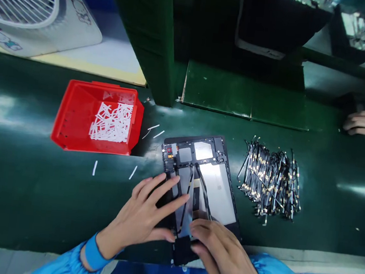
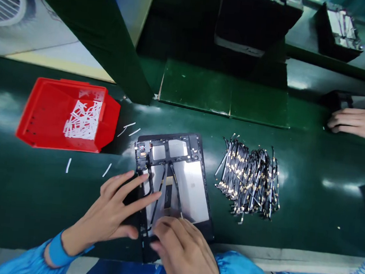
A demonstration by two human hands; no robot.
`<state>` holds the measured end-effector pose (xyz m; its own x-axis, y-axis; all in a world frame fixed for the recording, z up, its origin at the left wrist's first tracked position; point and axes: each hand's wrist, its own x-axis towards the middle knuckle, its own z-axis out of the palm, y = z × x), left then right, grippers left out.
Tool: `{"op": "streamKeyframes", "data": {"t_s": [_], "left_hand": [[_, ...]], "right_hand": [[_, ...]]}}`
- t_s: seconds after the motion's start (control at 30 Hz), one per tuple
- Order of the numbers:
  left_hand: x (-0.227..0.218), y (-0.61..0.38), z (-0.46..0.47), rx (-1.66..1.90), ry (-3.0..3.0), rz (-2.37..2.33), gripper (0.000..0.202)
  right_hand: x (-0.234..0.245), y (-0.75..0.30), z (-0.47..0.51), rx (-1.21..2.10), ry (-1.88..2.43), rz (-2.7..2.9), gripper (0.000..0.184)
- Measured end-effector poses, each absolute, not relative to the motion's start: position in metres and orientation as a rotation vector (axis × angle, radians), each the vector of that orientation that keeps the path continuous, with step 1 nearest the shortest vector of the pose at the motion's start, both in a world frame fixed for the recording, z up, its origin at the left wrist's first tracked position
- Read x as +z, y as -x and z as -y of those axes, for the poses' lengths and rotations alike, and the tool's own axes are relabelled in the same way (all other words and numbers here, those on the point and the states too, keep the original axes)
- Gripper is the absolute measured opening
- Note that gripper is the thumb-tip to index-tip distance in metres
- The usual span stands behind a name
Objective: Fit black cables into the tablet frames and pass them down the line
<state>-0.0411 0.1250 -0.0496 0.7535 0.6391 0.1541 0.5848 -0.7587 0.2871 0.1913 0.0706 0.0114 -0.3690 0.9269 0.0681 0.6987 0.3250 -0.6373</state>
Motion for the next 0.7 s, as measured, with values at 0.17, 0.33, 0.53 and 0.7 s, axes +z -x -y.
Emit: {"op": "streamKeyframes", "data": {"t_s": [0.17, 0.33, 0.53, 0.7], "left_hand": [[-0.05, 0.024, -0.15, 0.36, -2.679, -1.043, 0.075], [-0.049, 0.019, -0.157, 0.326, -2.617, -1.106, 0.05], [-0.04, 0.009, -0.142, 0.392, -2.33, -1.244, 0.049], [-0.039, -0.014, -0.08, 0.753, -1.521, -1.474, 0.067]], "right_hand": [[0.003, -0.194, -0.072, 0.511, 1.303, 2.547, 0.065], [-0.008, -0.186, -0.044, 0.323, 1.113, 2.772, 0.07], [-0.005, -0.19, -0.029, 0.314, 1.176, 2.704, 0.07], [-0.009, -0.231, -0.042, 0.347, 1.907, 2.123, 0.059]]}}
